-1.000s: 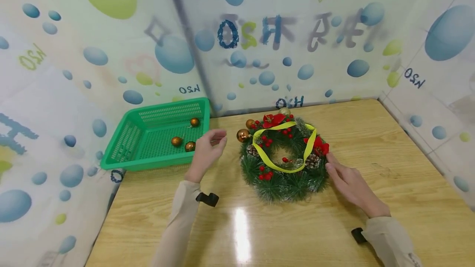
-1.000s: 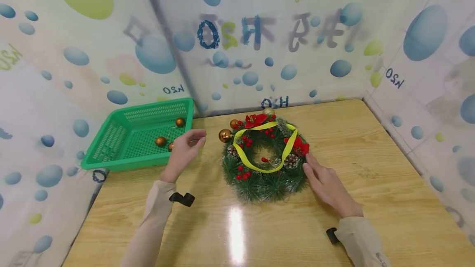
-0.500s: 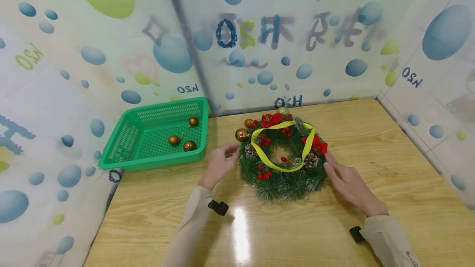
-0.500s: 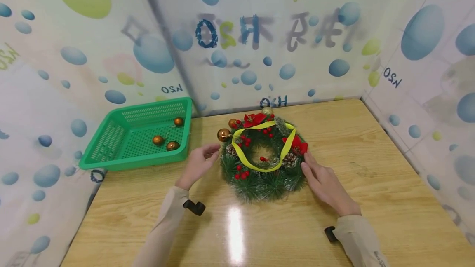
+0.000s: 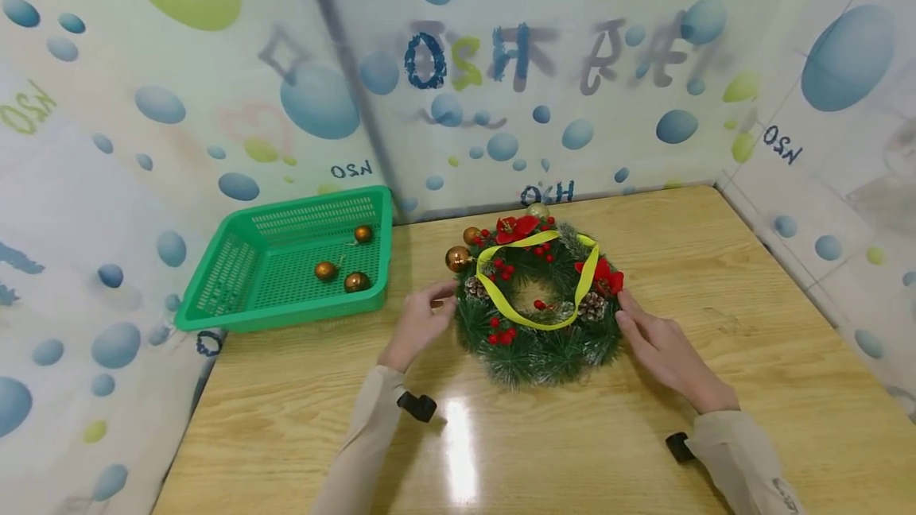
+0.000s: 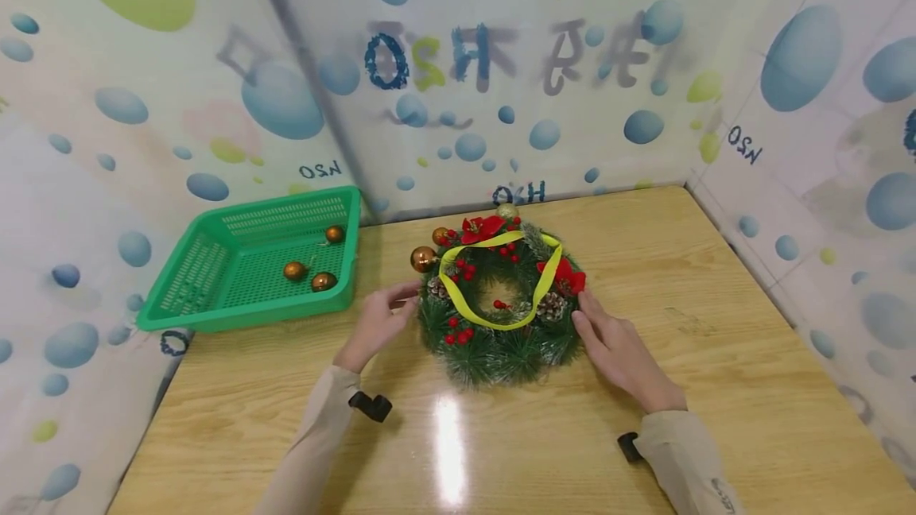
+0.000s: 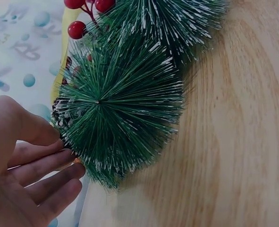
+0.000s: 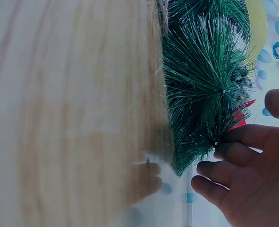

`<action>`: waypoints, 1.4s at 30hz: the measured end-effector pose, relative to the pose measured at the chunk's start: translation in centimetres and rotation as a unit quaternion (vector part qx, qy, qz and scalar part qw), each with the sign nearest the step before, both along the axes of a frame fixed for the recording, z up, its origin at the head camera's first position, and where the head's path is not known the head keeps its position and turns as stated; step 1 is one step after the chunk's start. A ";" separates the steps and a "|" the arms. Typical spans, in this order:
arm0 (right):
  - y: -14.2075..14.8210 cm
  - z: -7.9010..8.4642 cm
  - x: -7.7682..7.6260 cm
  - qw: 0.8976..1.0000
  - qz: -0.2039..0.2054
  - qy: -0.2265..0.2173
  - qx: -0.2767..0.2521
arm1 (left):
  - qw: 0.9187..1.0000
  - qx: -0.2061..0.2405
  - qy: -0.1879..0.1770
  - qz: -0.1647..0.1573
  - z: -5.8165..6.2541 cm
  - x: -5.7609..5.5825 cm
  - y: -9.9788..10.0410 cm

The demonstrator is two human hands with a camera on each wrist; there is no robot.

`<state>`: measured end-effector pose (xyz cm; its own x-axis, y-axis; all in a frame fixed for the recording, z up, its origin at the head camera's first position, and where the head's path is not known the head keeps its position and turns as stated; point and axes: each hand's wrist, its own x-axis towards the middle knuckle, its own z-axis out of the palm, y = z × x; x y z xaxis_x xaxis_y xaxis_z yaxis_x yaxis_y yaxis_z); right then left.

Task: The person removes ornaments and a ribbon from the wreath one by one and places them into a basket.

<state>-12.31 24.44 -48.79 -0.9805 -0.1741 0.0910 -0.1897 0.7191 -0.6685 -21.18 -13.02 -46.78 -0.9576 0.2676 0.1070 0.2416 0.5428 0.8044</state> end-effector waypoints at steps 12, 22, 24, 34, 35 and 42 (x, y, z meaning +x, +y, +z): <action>-0.2 0.6 -0.5 0.999 0.008 -0.035 0.010 | 1.000 -0.006 0.009 -0.003 -0.4 0.3 -0.5; 0.2 1.7 -1.5 0.997 0.014 -0.079 0.012 | 0.997 -0.056 0.030 -0.031 -0.2 2.9 -0.4; 0.4 1.8 -1.7 0.997 0.016 -0.078 0.013 | 0.997 -0.064 0.041 -0.030 -0.4 3.5 -0.3; 0.8 2.1 -2.8 0.996 0.030 -0.080 0.012 | 0.995 -0.064 0.064 -0.034 -0.8 4.7 -0.3; 0.7 2.1 -2.9 0.996 0.028 -0.081 0.012 | 0.996 -0.061 0.062 -0.036 -0.8 4.7 -0.3; 0.9 2.1 -3.9 0.996 0.004 -0.092 0.003 | 0.995 -0.062 0.068 -0.044 -0.7 5.7 -0.3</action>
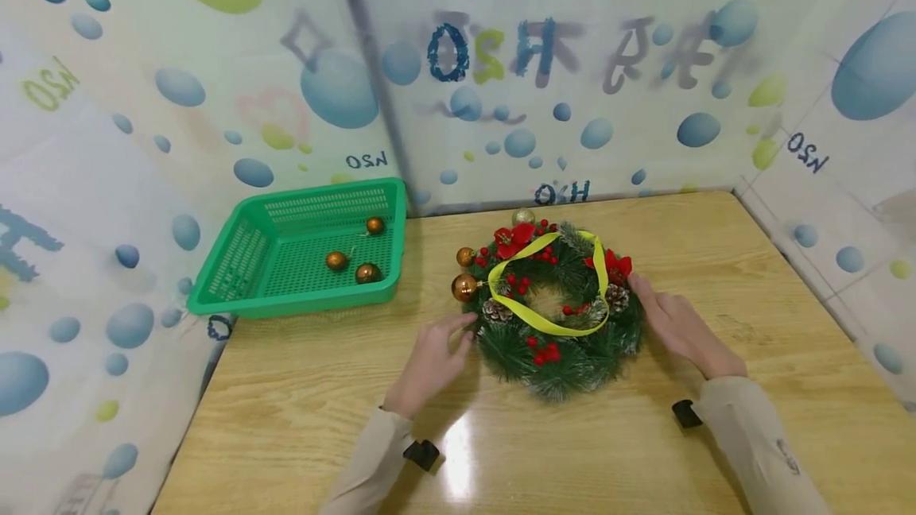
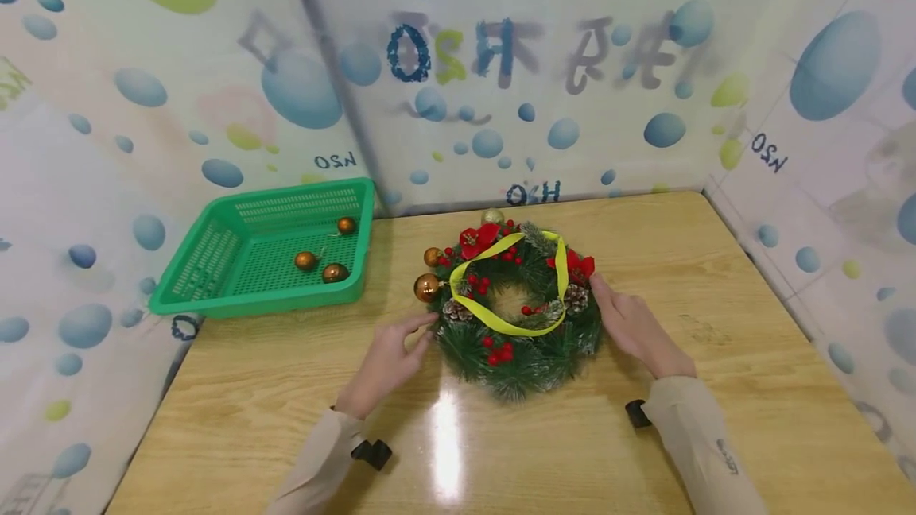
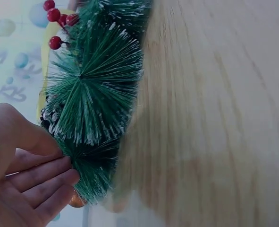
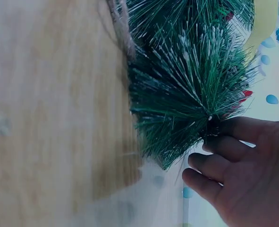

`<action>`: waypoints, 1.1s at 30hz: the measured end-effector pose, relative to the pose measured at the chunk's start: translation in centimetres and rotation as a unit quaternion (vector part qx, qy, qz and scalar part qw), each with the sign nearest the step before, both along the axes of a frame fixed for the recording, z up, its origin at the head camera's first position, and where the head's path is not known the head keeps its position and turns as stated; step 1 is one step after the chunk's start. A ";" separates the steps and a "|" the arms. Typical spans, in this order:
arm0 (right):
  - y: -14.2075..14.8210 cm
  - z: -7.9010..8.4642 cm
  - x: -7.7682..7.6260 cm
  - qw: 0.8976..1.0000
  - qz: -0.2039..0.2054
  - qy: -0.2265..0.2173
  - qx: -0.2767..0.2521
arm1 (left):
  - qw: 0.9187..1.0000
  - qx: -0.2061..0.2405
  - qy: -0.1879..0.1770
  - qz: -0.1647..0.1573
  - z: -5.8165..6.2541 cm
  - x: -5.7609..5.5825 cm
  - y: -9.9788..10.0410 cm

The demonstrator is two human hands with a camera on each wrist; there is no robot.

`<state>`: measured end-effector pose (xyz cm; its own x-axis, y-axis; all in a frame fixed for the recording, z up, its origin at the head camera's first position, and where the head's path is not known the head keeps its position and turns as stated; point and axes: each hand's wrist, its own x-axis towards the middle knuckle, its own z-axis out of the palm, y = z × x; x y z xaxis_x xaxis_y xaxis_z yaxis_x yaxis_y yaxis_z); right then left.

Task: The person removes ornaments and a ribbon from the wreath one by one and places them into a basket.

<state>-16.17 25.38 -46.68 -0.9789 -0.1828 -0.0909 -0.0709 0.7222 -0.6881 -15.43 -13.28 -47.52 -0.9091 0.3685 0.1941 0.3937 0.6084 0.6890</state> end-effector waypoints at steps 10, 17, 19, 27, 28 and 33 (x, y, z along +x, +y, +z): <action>0.6 0.0 -1.9 0.999 0.029 0.031 -0.028 | 0.999 -0.007 -0.023 -0.023 -0.1 1.7 0.2; 0.5 0.3 -2.8 0.999 0.032 0.021 -0.015 | 0.999 -0.011 0.000 -0.032 -0.2 2.4 0.5; 0.5 0.4 -3.0 0.999 0.035 0.019 -0.013 | 0.999 -0.013 0.007 -0.032 -0.2 2.6 0.6; 0.6 0.6 -3.5 1.000 0.028 0.009 -0.004 | 0.999 -0.003 0.004 -0.042 -0.3 3.5 0.8; 0.6 0.6 -3.5 1.000 0.025 0.010 -0.005 | 0.999 -0.001 0.008 -0.044 -0.3 3.6 0.8; 0.3 0.5 -3.3 0.999 0.026 0.022 -0.011 | 0.999 0.026 0.003 -0.040 -0.5 3.6 0.2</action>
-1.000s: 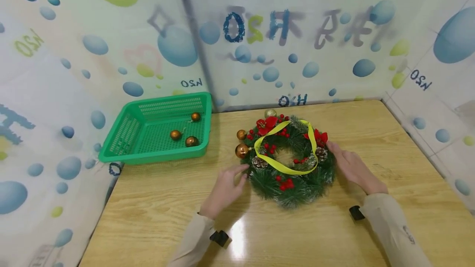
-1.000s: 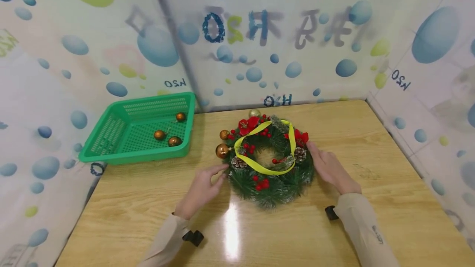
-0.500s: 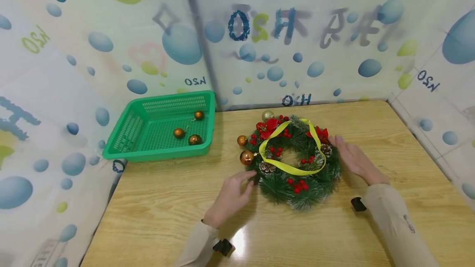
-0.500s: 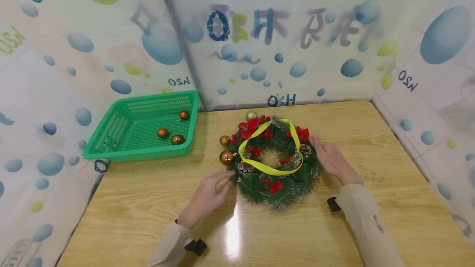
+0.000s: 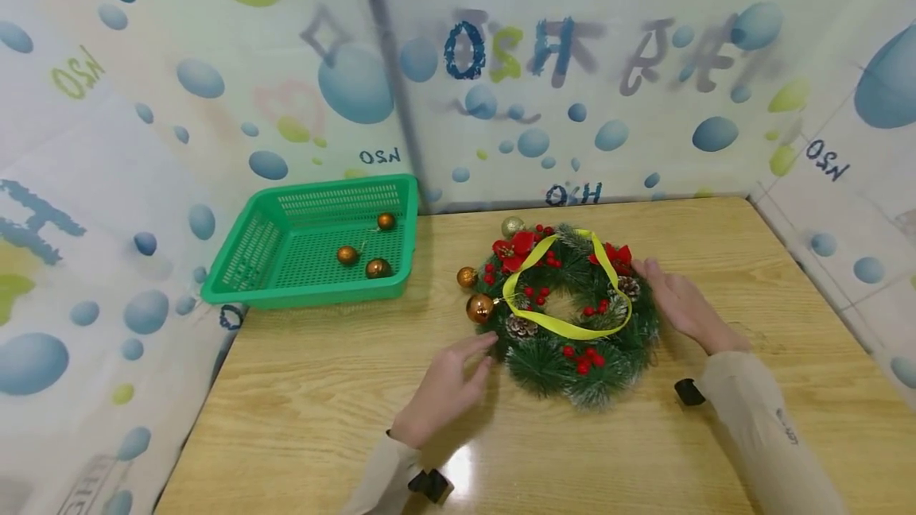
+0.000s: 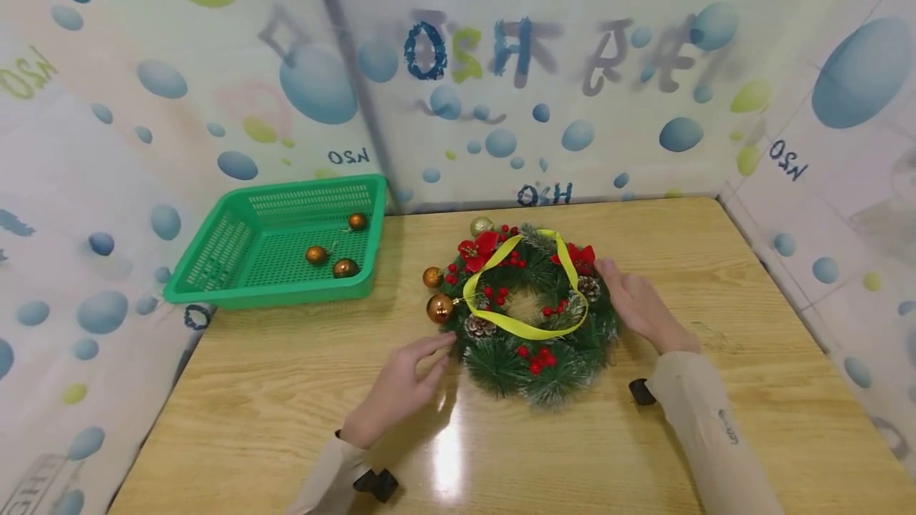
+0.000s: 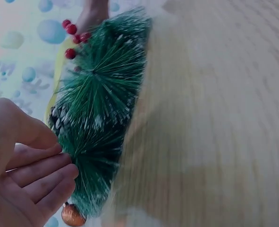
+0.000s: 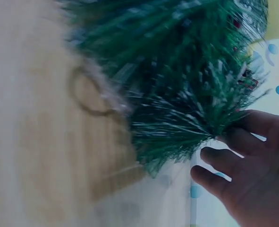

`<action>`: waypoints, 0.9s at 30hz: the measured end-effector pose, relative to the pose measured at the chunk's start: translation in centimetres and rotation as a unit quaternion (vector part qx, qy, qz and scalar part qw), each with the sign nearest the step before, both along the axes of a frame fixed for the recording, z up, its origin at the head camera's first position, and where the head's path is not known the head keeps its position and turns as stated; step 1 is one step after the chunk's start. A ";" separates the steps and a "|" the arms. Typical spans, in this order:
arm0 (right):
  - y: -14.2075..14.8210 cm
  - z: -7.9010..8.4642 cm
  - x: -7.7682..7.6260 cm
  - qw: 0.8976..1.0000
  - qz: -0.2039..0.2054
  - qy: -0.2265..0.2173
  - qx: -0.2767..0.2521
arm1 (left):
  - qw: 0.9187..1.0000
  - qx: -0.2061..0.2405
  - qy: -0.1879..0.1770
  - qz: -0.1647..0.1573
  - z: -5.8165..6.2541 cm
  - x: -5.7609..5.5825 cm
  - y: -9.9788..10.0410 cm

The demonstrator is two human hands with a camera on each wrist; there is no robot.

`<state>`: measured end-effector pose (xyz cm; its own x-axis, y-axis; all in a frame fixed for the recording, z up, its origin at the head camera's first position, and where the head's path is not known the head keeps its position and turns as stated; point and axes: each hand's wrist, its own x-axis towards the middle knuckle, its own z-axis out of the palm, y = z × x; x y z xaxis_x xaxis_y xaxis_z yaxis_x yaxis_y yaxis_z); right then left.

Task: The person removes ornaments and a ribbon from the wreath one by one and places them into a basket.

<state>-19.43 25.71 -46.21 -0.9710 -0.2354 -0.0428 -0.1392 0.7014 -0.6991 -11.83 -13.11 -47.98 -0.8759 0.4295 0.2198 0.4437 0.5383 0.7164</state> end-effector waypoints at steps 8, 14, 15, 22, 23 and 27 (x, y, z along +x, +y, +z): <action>0.6 0.1 2.5 1.000 -0.014 0.001 -0.023 | 0.997 0.044 -0.036 0.060 -0.3 -2.2 -2.9; 0.3 0.1 5.7 0.999 -0.025 0.001 -0.024 | 0.989 0.072 -0.086 0.092 0.0 -4.9 -3.7; 0.1 0.0 6.1 0.999 -0.025 0.002 -0.027 | 0.989 0.075 -0.091 0.090 0.2 -5.2 -3.5; -0.9 -0.3 8.1 0.999 -0.038 0.017 -0.028 | 0.984 0.090 -0.134 0.075 -0.3 -6.3 -2.3; -0.9 -0.3 8.3 0.999 -0.042 0.019 -0.026 | 0.983 0.092 -0.139 0.073 -0.4 -6.4 -2.1; -1.1 -0.4 8.4 0.998 -0.054 0.026 -0.021 | 0.983 0.089 -0.145 0.067 -0.6 -6.6 -1.7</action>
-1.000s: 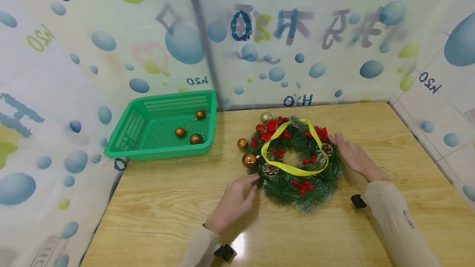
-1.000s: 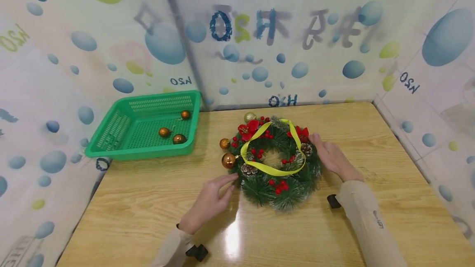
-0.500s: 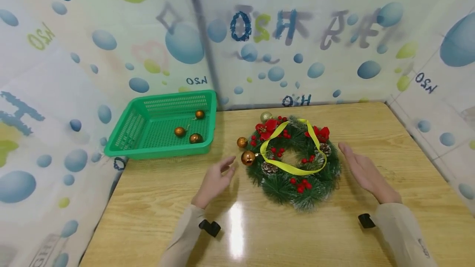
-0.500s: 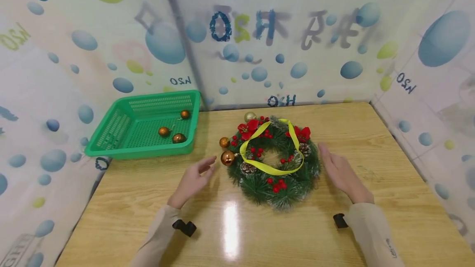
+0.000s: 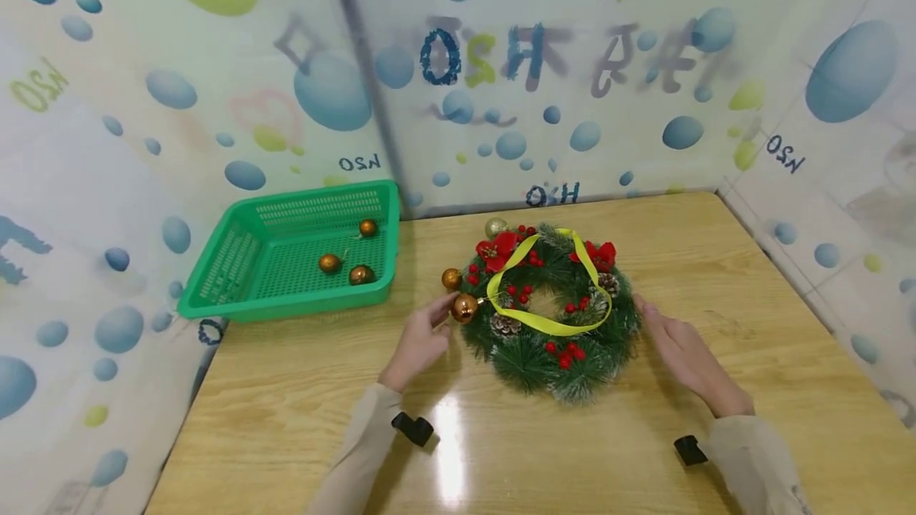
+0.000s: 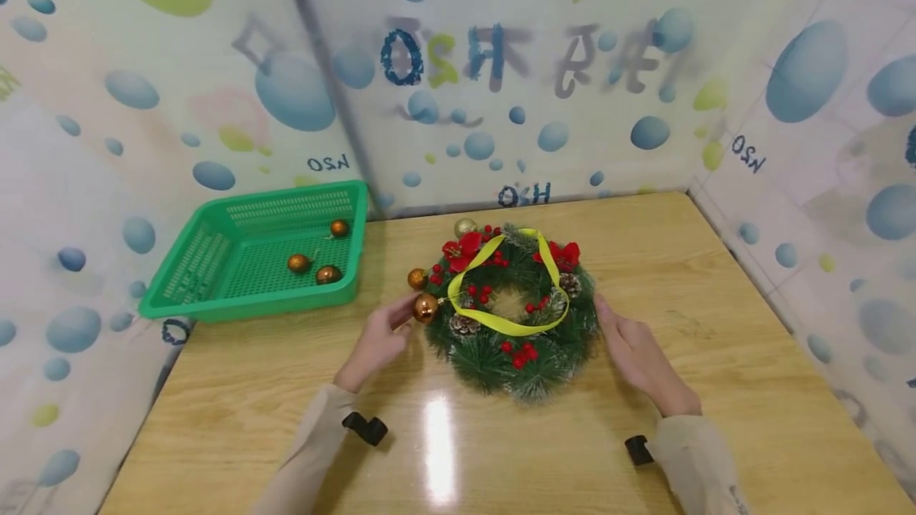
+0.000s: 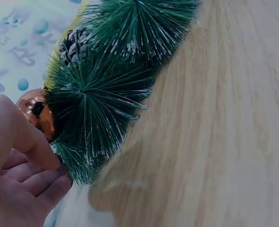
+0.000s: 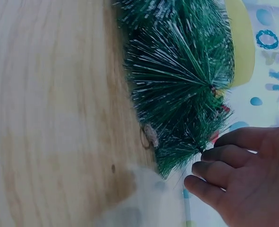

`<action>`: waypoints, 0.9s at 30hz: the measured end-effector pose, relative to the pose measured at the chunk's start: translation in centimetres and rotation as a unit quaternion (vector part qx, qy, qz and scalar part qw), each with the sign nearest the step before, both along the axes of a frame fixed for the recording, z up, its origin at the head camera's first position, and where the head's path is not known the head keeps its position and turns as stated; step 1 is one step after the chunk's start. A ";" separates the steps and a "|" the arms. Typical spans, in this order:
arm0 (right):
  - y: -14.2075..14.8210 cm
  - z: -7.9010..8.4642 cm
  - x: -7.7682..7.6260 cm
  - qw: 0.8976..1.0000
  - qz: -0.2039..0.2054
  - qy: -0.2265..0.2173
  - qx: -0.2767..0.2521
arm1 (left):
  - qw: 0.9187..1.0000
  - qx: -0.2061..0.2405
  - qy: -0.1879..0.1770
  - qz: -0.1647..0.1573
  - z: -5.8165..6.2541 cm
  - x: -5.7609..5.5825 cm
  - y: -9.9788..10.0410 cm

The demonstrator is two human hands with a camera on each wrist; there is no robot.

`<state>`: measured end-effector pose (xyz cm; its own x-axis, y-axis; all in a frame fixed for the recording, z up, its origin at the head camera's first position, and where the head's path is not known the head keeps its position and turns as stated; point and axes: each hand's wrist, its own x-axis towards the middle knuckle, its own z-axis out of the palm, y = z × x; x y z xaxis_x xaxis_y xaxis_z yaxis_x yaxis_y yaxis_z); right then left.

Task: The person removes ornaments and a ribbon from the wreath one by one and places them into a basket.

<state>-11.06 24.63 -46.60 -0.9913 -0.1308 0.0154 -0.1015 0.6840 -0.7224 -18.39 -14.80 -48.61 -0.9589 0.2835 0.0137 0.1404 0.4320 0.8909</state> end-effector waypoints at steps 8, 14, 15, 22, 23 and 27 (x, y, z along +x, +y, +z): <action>-0.4 -0.1 0.4 1.000 -0.006 0.015 0.001 | 1.000 0.003 -0.005 0.004 -0.3 0.1 0.3; -0.5 -0.2 0.5 1.000 -0.005 0.015 0.003 | 1.000 -0.001 -0.004 0.002 -0.3 0.0 0.4; -0.5 -0.2 0.4 1.000 -0.004 0.015 0.005 | 1.000 0.001 -0.007 0.001 -0.3 0.0 0.4; -0.5 -0.3 0.2 1.000 -0.003 0.014 0.014 | 1.000 0.002 -0.014 -0.007 0.0 0.6 0.5; -0.4 -0.2 0.2 1.000 -0.003 0.013 0.014 | 1.000 0.001 -0.013 -0.010 0.0 0.6 0.5; -0.2 -0.2 -0.2 1.000 0.000 0.009 0.017 | 1.000 -0.009 -0.011 -0.009 0.1 0.9 0.7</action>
<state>-11.23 24.40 -46.84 -0.9909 -0.1314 0.0290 -0.1143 0.7078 -0.6971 -17.51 -14.14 -48.55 -0.9538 0.3000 -0.0131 0.1278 0.4452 0.8863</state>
